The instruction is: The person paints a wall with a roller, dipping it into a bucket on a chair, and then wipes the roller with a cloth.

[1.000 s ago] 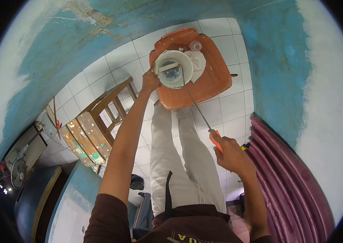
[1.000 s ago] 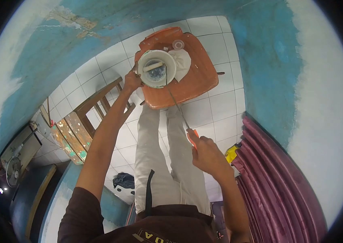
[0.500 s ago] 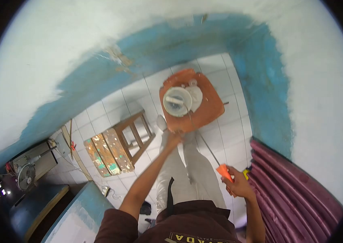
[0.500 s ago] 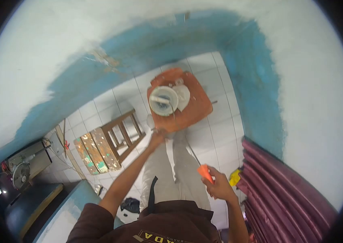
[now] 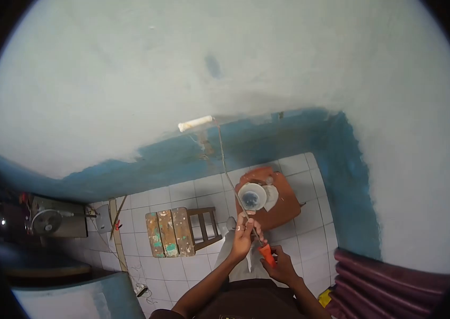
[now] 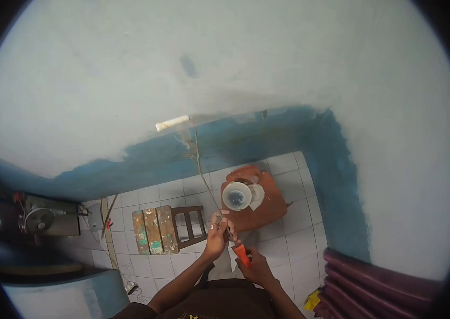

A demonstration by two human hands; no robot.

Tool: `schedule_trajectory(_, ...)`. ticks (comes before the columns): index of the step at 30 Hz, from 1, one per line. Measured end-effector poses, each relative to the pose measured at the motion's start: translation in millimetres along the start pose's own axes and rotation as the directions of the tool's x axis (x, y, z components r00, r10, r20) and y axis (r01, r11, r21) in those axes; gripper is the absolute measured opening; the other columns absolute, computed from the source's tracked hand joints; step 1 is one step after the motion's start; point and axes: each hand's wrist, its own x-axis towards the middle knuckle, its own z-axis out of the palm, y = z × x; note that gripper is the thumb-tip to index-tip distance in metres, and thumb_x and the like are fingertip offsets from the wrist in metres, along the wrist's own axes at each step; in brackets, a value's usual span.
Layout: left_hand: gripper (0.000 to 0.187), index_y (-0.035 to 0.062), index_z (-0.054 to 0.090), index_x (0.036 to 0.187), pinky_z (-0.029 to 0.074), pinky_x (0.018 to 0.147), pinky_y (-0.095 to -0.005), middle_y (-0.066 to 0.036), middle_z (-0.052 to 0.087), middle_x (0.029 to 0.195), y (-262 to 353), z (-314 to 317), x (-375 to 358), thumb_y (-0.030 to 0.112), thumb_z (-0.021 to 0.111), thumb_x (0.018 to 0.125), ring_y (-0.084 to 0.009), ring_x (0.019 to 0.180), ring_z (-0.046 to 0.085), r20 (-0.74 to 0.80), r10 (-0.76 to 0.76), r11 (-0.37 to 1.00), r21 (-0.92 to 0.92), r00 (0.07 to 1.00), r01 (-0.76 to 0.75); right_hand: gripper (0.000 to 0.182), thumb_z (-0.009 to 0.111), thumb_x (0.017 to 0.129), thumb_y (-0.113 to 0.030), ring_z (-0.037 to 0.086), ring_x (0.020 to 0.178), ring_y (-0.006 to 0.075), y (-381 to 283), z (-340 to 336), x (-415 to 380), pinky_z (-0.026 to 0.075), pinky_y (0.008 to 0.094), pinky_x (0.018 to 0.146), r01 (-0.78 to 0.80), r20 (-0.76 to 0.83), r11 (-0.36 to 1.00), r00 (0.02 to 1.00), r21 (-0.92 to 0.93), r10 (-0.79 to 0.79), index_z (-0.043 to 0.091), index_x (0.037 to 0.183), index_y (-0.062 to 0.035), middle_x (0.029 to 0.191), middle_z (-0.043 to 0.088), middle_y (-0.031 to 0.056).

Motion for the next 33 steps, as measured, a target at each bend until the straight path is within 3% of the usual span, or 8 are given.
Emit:
schedule_trajectory(4, 0.025, 0.0148, 0.036, 0.132, 0.061, 0.079, -0.0494, -0.004, 0.045, 0.081, 19.3, 3.4, -10.9, 0.027, 0.040, 0.111, -0.0166, 0.065, 0.055, -0.066, 0.134, 0.987, -0.083, 0.989, -0.139, 0.033, 0.069, 0.094, -0.025, 0.071, 0.082, 0.0383, -0.2, 17.9, 19.7, 0.053, 0.0438, 0.068, 0.097, 0.214, 0.993, 0.973, -0.060, -0.082, 0.057, 0.113, 0.0001, 0.091, 0.069, 0.0221)
schedule_trajectory(6, 0.026, 0.0141, 0.038, 0.134, 0.061, 0.081, -0.0505, -0.003, 0.043, 0.080, 36.0, 3.8, -17.5, 0.026, 0.039, 0.112, -0.0162, 0.064, 0.053, -0.100, 0.185, 0.976, -0.098, 0.978, -0.195, 0.035, 0.068, 0.095, -0.025, 0.069, 0.082, 0.0441, -3.0, 26.9, 29.3, 0.053, 0.0463, 0.073, -0.044, 0.330, 0.999, 0.943, -0.022, 0.049, 0.057, 0.116, 0.0014, 0.090, 0.069, 0.0231)
schedule_trajectory(7, 0.029, 0.0109, 0.039, 0.135, 0.061, 0.080, -0.0459, -0.003, 0.045, 0.081, 46.4, 3.3, -21.1, 0.028, 0.039, 0.112, -0.0151, 0.066, 0.054, -0.117, 0.200, 0.975, -0.071, 0.973, -0.209, 0.037, 0.066, 0.097, -0.026, 0.069, 0.083, 0.0442, -5.6, 33.2, 32.8, 0.053, 0.0465, 0.073, 0.187, 0.260, 0.980, 0.952, -0.069, -0.163, 0.056, 0.118, 0.0027, 0.090, 0.069, 0.0235)
schedule_trajectory(12, 0.032, 0.0077, 0.042, 0.135, 0.058, 0.078, -0.0353, -0.004, 0.051, 0.082, 74.2, -20.0, -28.9, 0.030, 0.041, 0.111, -0.0138, 0.074, 0.059, -0.152, 0.369, 0.929, 0.105, 0.917, -0.356, 0.036, 0.063, 0.098, -0.027, 0.064, 0.085, 0.0495, -36.7, 70.6, 55.9, 0.051, 0.0506, 0.076, 0.494, 0.034, 0.869, 0.869, -0.023, -0.493, 0.058, 0.114, 0.0052, 0.087, 0.065, 0.0280)
schedule_trajectory(22, 0.031, 0.0086, 0.046, 0.136, 0.054, 0.074, -0.0273, 0.000, 0.051, 0.076, 178.0, -94.8, -78.8, 0.026, 0.044, 0.111, -0.0113, 0.078, 0.061, -0.052, 0.359, 0.931, 0.099, 0.932, -0.353, 0.028, 0.060, 0.100, -0.021, 0.065, 0.076, 0.0468, -116.3, 177.3, 56.0, 0.048, 0.0508, 0.065, 0.355, 0.085, 0.934, 0.930, 0.046, -0.358, 0.054, 0.114, 0.0024, 0.085, 0.064, 0.0270)
schedule_trajectory(25, 0.034, 0.0067, 0.046, 0.136, 0.057, 0.098, -0.0471, -0.001, 0.047, 0.076, 206.0, -129.1, -90.7, 0.028, 0.047, 0.109, -0.0138, 0.078, 0.058, 0.035, 0.394, 0.909, 0.135, 0.918, -0.395, 0.032, 0.059, 0.100, -0.020, 0.066, 0.079, 0.0470, -140.2, 232.1, 53.2, 0.050, 0.0489, 0.067, 0.261, 0.066, 0.960, 0.961, 0.103, -0.268, 0.051, 0.122, 0.0028, 0.086, 0.064, 0.0271)
schedule_trajectory(27, 0.032, 0.0076, 0.047, 0.135, 0.058, 0.072, -0.0296, -0.001, 0.050, 0.076, 219.1, -152.9, -85.9, 0.028, 0.043, 0.111, -0.0101, 0.078, 0.060, 0.090, 0.499, 0.856, 0.104, 0.862, -0.507, 0.035, 0.059, 0.101, -0.019, 0.068, 0.082, 0.0454, -160.4, 270.5, 61.2, 0.051, 0.0468, 0.070, 0.560, -0.235, 0.821, 0.787, -0.116, -0.570, 0.052, 0.125, 0.0039, 0.090, 0.066, 0.0269)
schedule_trajectory(33, 0.032, 0.0072, 0.046, 0.132, 0.055, 0.059, -0.0278, -0.002, 0.052, 0.071, 282.3, -177.7, -98.6, 0.031, 0.038, 0.112, -0.0118, 0.063, 0.060, 0.159, 0.439, 0.872, 0.162, 0.884, -0.462, 0.037, 0.060, 0.099, -0.016, 0.069, 0.069, 0.0340, -214.6, 316.3, 71.2, 0.052, 0.0390, 0.065, 0.503, -0.339, 0.860, 0.796, -0.089, -0.501, 0.055, 0.130, 0.0049, 0.085, 0.067, 0.0223)
